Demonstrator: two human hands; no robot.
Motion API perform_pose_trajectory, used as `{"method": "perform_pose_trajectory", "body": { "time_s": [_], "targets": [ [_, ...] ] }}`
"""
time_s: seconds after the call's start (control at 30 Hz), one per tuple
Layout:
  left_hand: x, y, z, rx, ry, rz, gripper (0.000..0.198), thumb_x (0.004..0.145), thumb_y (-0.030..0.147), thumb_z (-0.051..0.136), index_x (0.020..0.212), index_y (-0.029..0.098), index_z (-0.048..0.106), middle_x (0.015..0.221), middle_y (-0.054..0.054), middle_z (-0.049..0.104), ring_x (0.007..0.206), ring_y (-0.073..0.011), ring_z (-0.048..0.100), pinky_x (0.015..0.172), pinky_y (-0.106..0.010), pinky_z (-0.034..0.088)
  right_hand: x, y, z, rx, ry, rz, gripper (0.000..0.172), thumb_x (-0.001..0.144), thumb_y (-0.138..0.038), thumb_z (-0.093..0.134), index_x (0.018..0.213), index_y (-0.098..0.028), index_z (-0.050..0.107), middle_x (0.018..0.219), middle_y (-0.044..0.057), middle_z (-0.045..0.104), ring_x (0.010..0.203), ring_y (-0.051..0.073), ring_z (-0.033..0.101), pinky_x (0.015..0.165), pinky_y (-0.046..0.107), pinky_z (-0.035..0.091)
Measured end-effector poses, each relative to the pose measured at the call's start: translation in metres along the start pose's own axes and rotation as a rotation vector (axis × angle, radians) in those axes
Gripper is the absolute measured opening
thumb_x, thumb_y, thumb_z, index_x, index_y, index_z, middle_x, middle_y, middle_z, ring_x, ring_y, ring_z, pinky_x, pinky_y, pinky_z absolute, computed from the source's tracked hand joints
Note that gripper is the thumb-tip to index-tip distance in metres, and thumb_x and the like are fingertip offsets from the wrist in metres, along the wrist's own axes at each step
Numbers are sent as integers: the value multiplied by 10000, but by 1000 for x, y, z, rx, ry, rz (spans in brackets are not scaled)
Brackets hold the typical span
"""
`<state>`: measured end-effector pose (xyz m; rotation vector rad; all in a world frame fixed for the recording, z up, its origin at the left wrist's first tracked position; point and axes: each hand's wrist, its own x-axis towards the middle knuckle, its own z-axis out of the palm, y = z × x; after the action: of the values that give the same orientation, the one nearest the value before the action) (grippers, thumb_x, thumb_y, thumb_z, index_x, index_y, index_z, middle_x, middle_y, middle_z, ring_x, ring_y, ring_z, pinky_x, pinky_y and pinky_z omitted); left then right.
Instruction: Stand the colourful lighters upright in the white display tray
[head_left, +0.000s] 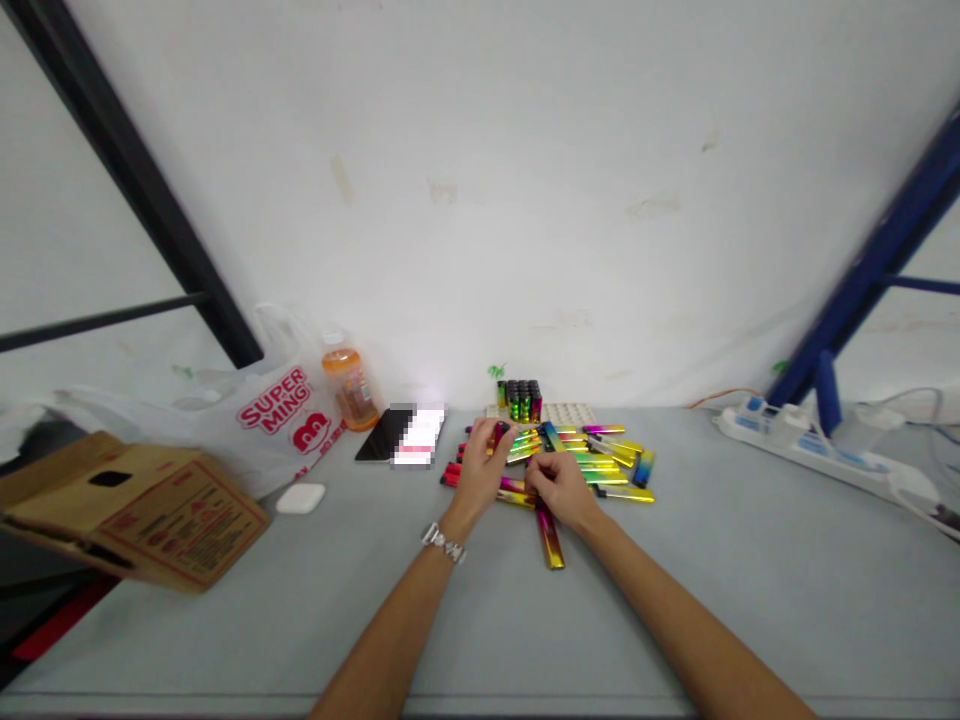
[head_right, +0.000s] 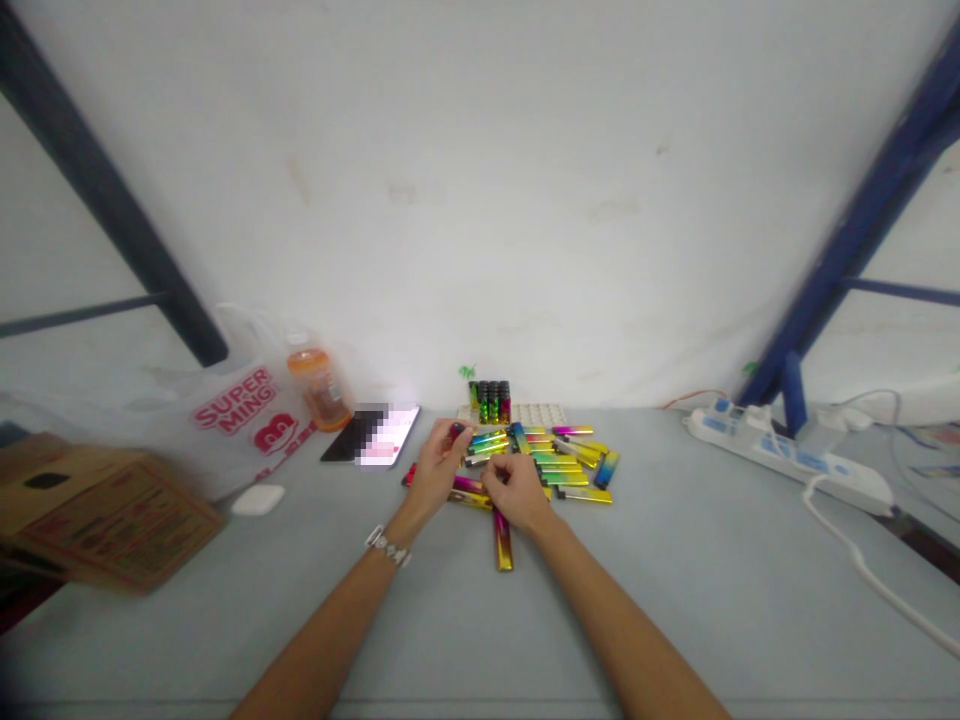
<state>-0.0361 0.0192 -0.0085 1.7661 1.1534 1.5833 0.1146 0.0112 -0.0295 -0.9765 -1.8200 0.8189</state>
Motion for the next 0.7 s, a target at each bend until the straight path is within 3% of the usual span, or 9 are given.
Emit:
{"method": "perform_pose_trajectory", "body": {
  "time_s": [0.1, 0.3, 0.47, 0.6, 0.7],
  "targets": [
    [11, 1, -7, 64, -46, 17, 341, 926, 426, 523, 1132, 195, 665, 1061, -79, 610, 939, -171, 598, 802, -272, 486, 0, -3, 0, -14, -3, 11, 227, 753, -187, 477, 528, -178, 500, 507, -15, 501, 511, 112, 430, 520, 235, 316],
    [45, 8, -22, 135, -177, 39, 441, 882, 394, 595, 1276, 198, 582, 900, -41, 690, 780, -165, 653, 723, -272, 519, 1, -4, 1, -10, -6, 33, 219, 750, -186, 484, 531, -178, 491, 498, -18, 508, 499, 107, 440, 511, 222, 316],
    [74, -4, -31, 128, -189, 78, 272, 890, 382, 577, 1072, 204, 672, 959, -65, 732, 823, -200, 703, 783, -314, 554, 1, -7, 0, -28, -11, 34, 206, 731, -158, 487, 527, -172, 518, 497, -17, 524, 505, 109, 464, 519, 215, 334],
    [91, -25, -28, 167, -146, 128, 244, 846, 361, 632, 991, 184, 716, 1013, -83, 720, 848, -205, 691, 760, -336, 580, 1, -8, 0, -34, -13, 27, 207, 729, -144, 483, 530, -169, 534, 508, -10, 555, 518, 117, 492, 537, 218, 358],
    [103, -37, -24, 201, -139, 176, 220, 849, 338, 627, 973, 192, 736, 1002, -79, 734, 920, -216, 686, 835, -371, 572, 1, -6, 0, -27, -13, 25, 204, 727, -134, 492, 532, -168, 542, 519, -9, 577, 523, 115, 504, 545, 215, 369]
  ]
}}
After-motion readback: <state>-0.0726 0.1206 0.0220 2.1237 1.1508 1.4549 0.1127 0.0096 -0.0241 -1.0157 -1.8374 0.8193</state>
